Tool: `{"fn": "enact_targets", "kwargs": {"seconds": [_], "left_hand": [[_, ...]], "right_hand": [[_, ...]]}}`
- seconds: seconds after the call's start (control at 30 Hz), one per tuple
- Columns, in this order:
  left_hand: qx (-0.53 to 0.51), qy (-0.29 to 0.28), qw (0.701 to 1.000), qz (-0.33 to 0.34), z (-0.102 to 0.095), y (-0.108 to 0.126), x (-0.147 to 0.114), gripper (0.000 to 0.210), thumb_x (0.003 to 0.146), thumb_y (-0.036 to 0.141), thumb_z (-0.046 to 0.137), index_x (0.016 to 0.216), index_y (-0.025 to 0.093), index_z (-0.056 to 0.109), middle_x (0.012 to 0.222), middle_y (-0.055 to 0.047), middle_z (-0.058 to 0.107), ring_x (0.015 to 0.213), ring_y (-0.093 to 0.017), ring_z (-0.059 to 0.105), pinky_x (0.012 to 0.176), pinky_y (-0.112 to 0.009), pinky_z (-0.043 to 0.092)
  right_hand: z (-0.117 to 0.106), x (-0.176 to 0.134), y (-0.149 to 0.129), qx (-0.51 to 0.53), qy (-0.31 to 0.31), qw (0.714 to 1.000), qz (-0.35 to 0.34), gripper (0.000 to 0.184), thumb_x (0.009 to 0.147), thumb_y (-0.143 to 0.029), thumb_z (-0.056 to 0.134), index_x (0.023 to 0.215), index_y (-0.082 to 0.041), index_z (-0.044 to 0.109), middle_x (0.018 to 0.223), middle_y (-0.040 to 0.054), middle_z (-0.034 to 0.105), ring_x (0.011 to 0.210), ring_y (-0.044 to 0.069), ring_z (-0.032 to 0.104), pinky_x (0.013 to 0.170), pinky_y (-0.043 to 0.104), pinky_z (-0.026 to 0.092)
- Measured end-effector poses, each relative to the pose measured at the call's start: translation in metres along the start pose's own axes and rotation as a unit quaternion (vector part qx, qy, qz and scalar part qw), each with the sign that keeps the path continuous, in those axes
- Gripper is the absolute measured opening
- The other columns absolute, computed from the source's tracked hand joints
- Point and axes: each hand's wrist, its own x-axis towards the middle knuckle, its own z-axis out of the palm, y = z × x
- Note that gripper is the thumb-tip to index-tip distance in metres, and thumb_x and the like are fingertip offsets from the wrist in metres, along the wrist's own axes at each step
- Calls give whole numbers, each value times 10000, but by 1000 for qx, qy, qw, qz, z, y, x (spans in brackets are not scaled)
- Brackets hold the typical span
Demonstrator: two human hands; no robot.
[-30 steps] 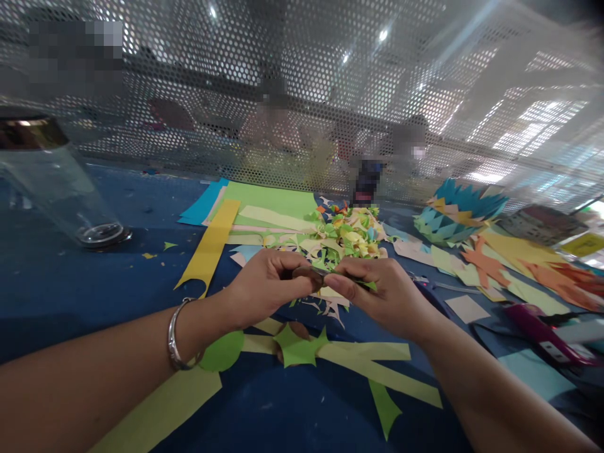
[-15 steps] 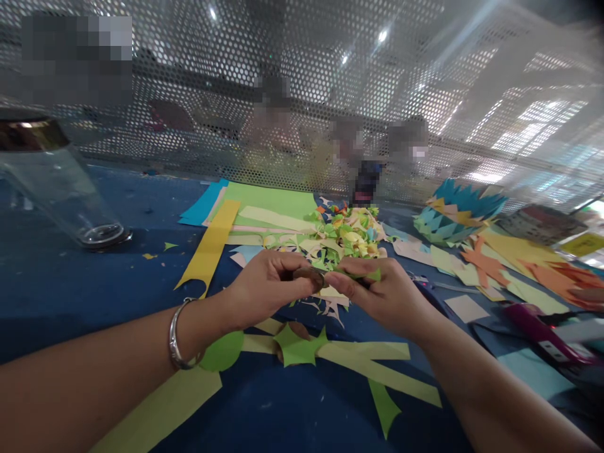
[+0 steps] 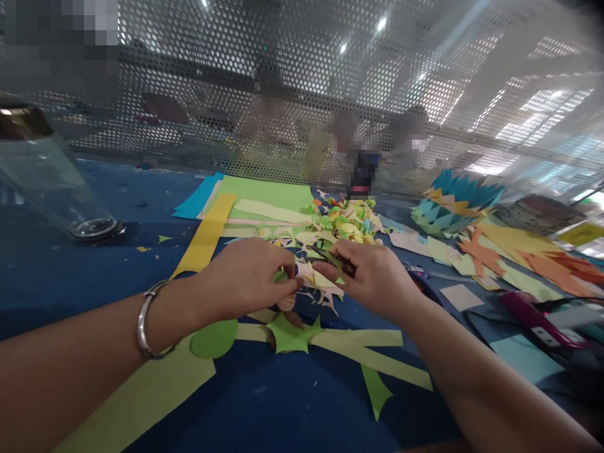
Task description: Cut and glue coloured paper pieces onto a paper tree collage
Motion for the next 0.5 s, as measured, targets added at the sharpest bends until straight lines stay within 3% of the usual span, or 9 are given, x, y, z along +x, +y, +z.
{"fn": "enact_targets", "kwargs": {"seconds": [0.07,0.2,0.37,0.43,0.5], "left_hand": [[75,31,997,10,-7,1,-2,256,872,411,582,801,223,740,630,-35,672,552,-186,560,502,-287,255],[133,-22,990,38,-11,0,-4,178,872,278,582,777,212,716,697,-37,690,582,-191,582,513,-291,287],[31,117,983,138,6,9,-4,295,949,285,559,1221,215,652,1110,-85,688,885,-211,646,729,-318,476],[38,134,970,199,15,14,-2,276,951,238,547,1204,211,654,1131,-94,662,955,-223,635,749,-328,489],[91,123,961,232,21,15,2,208,957,202,507,1041,192,697,1072,-102,665,961,-240,631,722,-338,487]], "right_hand": [[2,0,0,-54,-7,999,-1,435,968,-556,518,724,-204,439,609,-31,475,544,113,412,536,279,191],[4,0,3,-185,-23,983,3,391,988,-529,463,797,-198,542,665,14,595,573,153,490,532,296,147],[5,-3,-1,-230,-1,973,-11,284,981,-436,481,910,-200,623,814,42,717,627,184,599,544,315,125],[5,-4,-5,-224,-15,974,-10,191,943,-370,532,938,-206,630,855,34,736,644,186,620,547,315,135],[5,-5,-9,-223,-32,974,-11,149,904,-334,582,961,-206,632,880,33,746,662,190,632,555,314,143]]}}
